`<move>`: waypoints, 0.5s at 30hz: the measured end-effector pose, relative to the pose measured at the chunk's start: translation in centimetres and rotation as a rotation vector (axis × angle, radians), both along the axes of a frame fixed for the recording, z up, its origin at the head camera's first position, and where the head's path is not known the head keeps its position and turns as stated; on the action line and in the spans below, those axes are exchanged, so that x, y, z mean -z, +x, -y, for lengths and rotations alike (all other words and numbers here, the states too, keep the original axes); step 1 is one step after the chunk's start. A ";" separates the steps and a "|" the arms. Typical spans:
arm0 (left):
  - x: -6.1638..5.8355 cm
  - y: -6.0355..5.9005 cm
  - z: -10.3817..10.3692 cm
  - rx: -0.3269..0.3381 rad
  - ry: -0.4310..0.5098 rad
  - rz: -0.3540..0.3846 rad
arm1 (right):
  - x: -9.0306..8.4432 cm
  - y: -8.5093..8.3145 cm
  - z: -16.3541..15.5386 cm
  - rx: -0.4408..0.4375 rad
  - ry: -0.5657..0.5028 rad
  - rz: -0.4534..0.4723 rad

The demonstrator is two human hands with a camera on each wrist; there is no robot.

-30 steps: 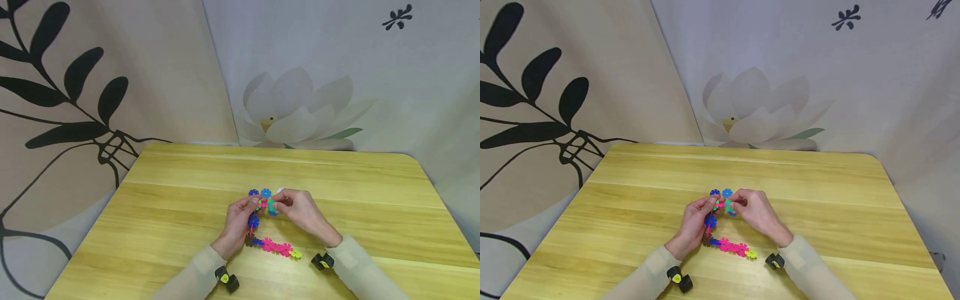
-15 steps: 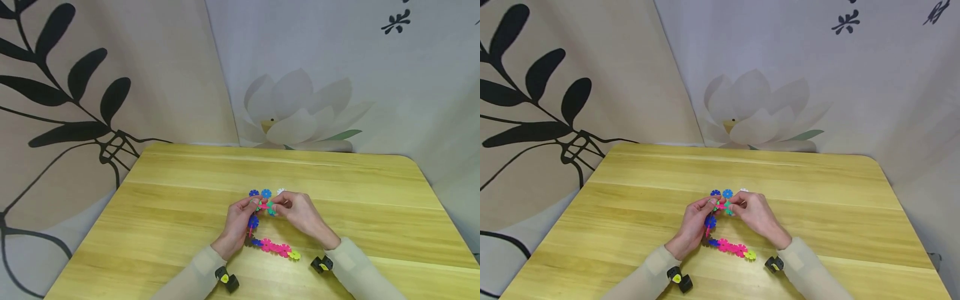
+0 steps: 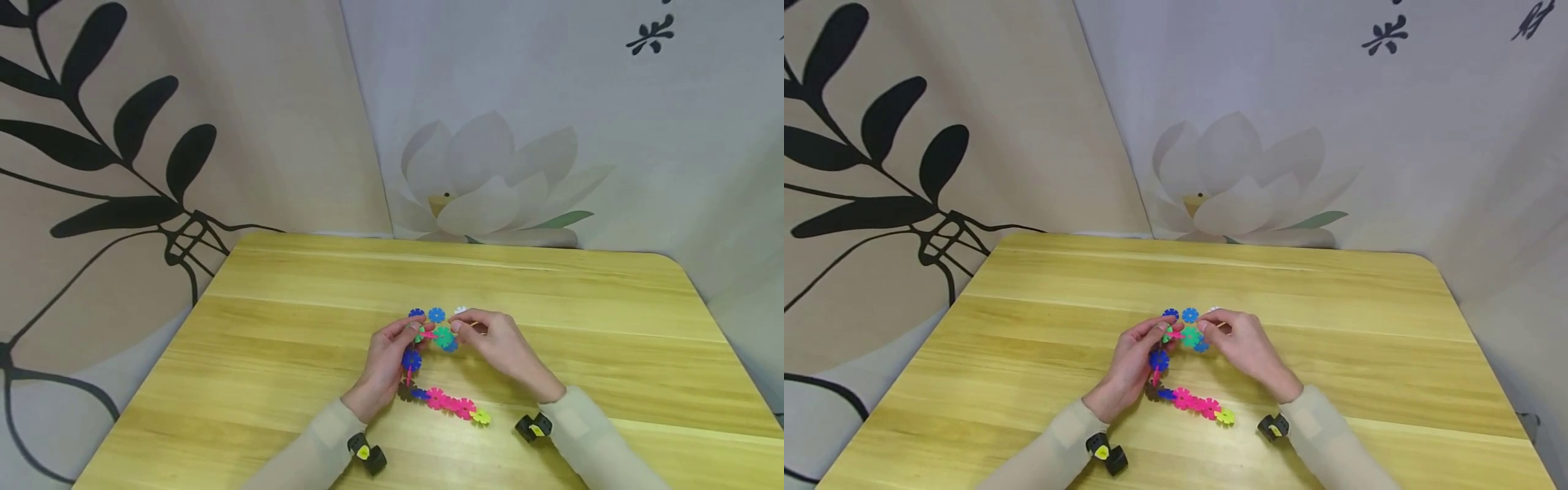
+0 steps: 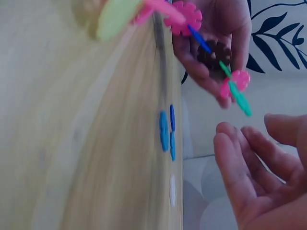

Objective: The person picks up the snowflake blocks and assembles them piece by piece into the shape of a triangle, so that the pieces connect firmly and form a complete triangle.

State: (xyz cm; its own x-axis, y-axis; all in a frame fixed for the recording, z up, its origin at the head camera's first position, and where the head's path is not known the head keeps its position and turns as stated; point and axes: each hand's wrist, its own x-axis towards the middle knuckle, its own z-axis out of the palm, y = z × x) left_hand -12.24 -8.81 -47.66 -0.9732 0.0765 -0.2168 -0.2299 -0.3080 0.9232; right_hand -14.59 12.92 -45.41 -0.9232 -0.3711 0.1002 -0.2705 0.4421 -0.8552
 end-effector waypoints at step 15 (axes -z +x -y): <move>0.1 -0.1 0.3 0.005 -0.009 0.015 | 0.7 -1.8 -0.2 -0.191 0.358 -0.098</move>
State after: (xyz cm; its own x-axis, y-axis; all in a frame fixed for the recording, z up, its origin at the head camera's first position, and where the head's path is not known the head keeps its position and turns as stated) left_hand -12.32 -9.07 -47.80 -0.9695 0.0789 -0.2320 -0.2450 -0.2988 0.9223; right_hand -16.42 13.12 -46.15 -0.8268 -0.5622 0.0180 -0.4493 0.6408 -0.6225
